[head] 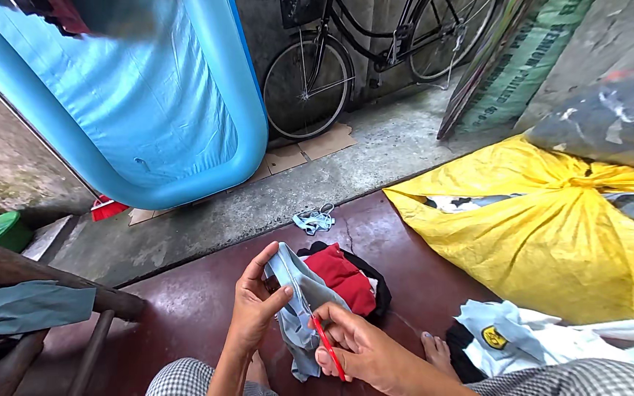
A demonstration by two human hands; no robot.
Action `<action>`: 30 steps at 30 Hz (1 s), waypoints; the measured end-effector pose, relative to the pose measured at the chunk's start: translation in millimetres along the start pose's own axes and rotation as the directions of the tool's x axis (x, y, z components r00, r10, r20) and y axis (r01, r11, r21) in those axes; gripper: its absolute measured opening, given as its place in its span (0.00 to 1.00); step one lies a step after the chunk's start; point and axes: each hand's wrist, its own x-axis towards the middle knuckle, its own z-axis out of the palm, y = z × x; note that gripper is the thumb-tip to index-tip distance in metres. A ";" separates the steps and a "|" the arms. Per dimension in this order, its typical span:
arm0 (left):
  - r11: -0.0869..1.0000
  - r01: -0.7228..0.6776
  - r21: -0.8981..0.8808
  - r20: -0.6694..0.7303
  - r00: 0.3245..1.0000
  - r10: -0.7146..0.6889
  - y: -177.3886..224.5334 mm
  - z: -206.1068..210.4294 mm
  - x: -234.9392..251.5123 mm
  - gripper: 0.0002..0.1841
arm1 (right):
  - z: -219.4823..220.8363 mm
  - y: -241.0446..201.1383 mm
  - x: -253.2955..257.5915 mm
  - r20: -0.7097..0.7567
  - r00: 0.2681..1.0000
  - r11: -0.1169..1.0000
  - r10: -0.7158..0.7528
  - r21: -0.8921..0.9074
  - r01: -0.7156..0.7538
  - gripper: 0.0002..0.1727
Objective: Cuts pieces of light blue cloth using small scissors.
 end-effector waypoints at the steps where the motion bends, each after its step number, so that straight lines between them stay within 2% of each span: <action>1: 1.000 0.006 0.007 0.004 1.000 -0.006 -0.1 0.6 0.0 0.42 | 0.0 -0.3 0.0 0.004 1.000 1.000 0.005 0.017 -0.005 0.27; 8: 0.999 0.029 0.033 0.035 0.999 -0.030 -2.1 4.4 -1.7 0.42 | -0.5 -3.5 1.4 -0.007 0.999 0.995 0.042 0.094 -0.041 0.25; 12: 0.999 0.019 0.029 0.029 0.999 -0.020 -1.8 4.5 -1.6 0.42 | 3.3 -4.8 1.9 -0.069 0.996 0.997 0.052 0.057 -0.048 0.21; 16: 0.999 0.026 0.023 0.034 0.999 -0.027 0.0 4.9 -0.6 0.48 | 3.1 -1.8 3.0 -0.043 0.998 0.997 0.049 0.066 -0.046 0.21; 21: 0.995 0.097 0.009 0.103 0.990 -0.097 4.2 9.4 -2.7 0.62 | -1.6 2.5 4.6 -0.007 1.000 0.998 -0.013 0.064 0.013 0.27; 24: 0.994 0.111 0.000 0.111 0.988 -0.110 3.3 10.8 -3.1 0.64 | -2.5 2.4 3.8 -0.010 1.000 0.997 -0.003 0.077 0.004 0.28; 28: 0.995 0.099 -0.023 0.098 0.990 -0.096 1.7 10.6 -2.9 0.64 | 1.8 -5.1 3.4 -0.070 0.997 0.991 0.042 0.130 -0.033 0.20; 30: 0.995 0.100 -0.028 0.102 0.990 -0.096 1.3 11.0 -3.0 0.64 | 2.3 -4.6 3.8 -0.048 0.998 0.985 0.029 0.170 -0.020 0.19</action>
